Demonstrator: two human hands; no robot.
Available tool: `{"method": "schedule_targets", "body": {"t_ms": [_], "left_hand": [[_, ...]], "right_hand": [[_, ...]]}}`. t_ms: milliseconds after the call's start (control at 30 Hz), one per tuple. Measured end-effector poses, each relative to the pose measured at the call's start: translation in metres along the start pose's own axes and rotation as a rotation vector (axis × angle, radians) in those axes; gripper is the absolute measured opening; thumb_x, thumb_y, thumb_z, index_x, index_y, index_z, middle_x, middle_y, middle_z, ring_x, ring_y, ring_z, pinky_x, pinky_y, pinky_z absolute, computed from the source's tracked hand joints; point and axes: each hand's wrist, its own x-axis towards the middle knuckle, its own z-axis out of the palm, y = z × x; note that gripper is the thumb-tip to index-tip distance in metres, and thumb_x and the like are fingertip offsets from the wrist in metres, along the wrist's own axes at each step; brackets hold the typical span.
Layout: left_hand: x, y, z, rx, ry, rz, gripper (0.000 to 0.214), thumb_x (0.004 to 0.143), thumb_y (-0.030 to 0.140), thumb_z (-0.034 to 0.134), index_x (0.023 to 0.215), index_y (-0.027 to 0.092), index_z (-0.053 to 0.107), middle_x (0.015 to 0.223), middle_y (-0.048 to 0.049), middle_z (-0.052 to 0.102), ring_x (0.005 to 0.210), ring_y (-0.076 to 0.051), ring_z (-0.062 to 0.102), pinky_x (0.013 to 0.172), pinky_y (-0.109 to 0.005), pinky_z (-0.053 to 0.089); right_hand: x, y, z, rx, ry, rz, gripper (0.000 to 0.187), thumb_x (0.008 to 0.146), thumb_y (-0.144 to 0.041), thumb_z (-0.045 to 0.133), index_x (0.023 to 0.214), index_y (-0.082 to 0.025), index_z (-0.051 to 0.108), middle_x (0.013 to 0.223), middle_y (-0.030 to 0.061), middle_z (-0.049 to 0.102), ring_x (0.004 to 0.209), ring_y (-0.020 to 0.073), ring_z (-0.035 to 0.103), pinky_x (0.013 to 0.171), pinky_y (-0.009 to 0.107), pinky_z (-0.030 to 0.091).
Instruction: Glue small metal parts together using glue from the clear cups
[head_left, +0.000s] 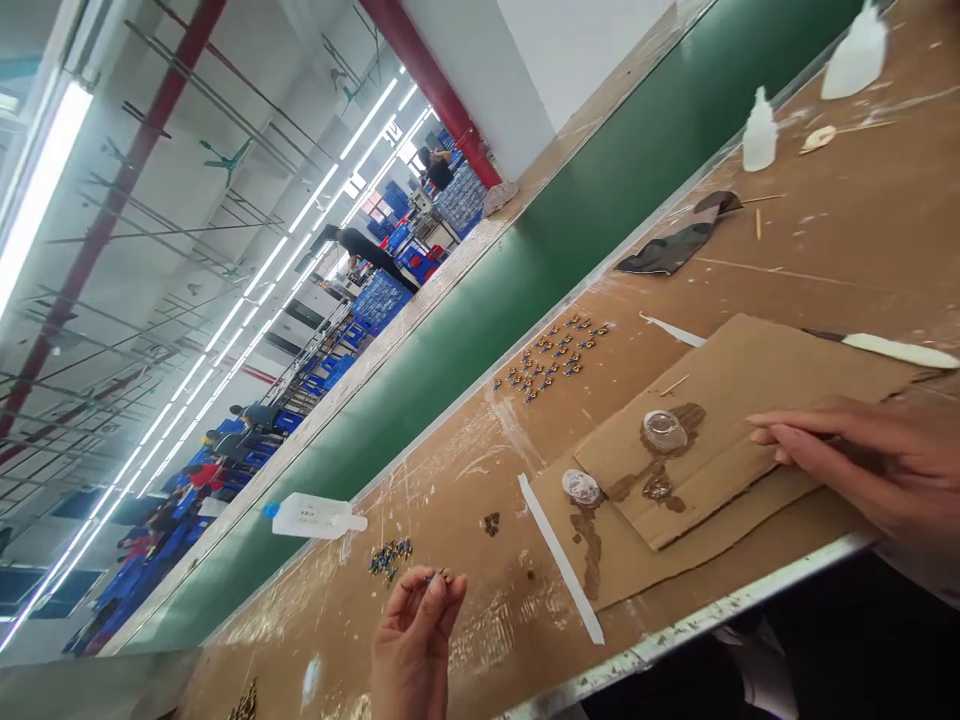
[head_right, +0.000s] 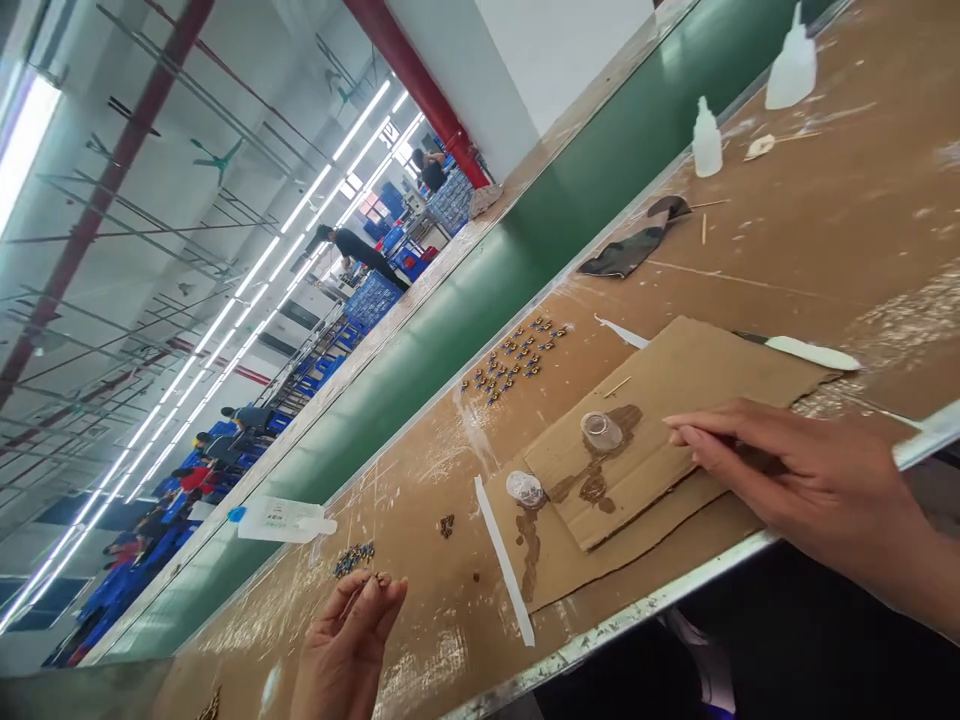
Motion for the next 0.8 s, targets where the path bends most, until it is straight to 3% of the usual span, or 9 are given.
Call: {"method": "schedule_targets", "body": {"t_ms": [133, 267, 333, 500, 633, 800], "left_hand": [[-0.013, -0.004, 0.039, -0.027, -0.105, 0.03, 0.035, 0.049, 0.028, 0.087, 0.076, 0.019, 0.068, 0.067, 0.0003, 0.07, 0.061, -0.012, 0.066, 0.079, -0.033, 0.057], [-0.015, -0.002, 0.069, 0.028, -0.149, -0.011, 0.039, 0.036, 0.03, 0.09, 0.067, 0.017, 0.069, 0.058, 0.0009, 0.068, 0.053, -0.011, 0.063, 0.075, -0.034, 0.059], [-0.016, -0.001, 0.082, 0.053, -0.159, -0.006, 0.038, 0.033, 0.032, 0.091, 0.06, 0.017, 0.068, 0.054, 0.0012, 0.066, 0.05, -0.011, 0.062, 0.071, -0.034, 0.06], [-0.027, 0.0, 0.112, 0.067, -0.162, 0.065, 0.036, 0.039, 0.037, 0.089, 0.063, 0.018, 0.07, 0.053, 0.0022, 0.065, 0.047, -0.009, 0.06, 0.066, -0.028, 0.06], [-0.035, 0.002, 0.134, 0.12, -0.195, 0.05, 0.039, 0.039, 0.036, 0.089, 0.068, 0.017, 0.071, 0.058, 0.0002, 0.069, 0.054, -0.011, 0.066, 0.065, -0.02, 0.058], [-0.035, 0.003, 0.157, 0.229, -0.209, 0.141, 0.038, 0.042, 0.038, 0.088, 0.069, 0.017, 0.07, 0.059, -0.001, 0.07, 0.058, -0.013, 0.067, 0.064, -0.018, 0.056]], "right_hand": [[0.006, -0.007, -0.005, 0.1, -0.025, -0.082, 0.02, 0.091, -0.035, 0.046, 0.088, -0.027, 0.064, 0.082, -0.0003, 0.069, 0.068, 0.013, 0.066, 0.055, 0.023, 0.054], [0.009, -0.008, -0.007, 0.153, -0.023, -0.129, 0.013, 0.088, -0.02, 0.051, 0.092, -0.023, 0.064, 0.081, 0.0004, 0.069, 0.068, 0.0099, 0.066, 0.05, 0.017, 0.05], [0.009, -0.007, -0.006, 0.186, -0.006, -0.138, 0.014, 0.089, -0.018, 0.05, 0.093, -0.021, 0.063, 0.079, 0.0012, 0.068, 0.067, 0.0099, 0.065, 0.052, 0.018, 0.05], [0.011, -0.005, -0.006, 0.269, 0.01, -0.165, 0.015, 0.089, -0.015, 0.051, 0.098, -0.022, 0.061, 0.076, 0.0003, 0.066, 0.065, 0.0087, 0.061, 0.054, 0.019, 0.048], [0.013, -0.005, -0.007, 0.311, 0.007, -0.162, 0.016, 0.09, -0.013, 0.05, 0.099, -0.019, 0.061, 0.073, 0.0011, 0.063, 0.062, 0.0076, 0.057, 0.056, 0.019, 0.044], [0.016, -0.004, -0.007, 0.367, 0.063, -0.183, 0.015, 0.09, -0.013, 0.048, 0.098, -0.015, 0.061, 0.069, 0.0019, 0.059, 0.06, 0.0075, 0.052, 0.056, 0.019, 0.042]]}}
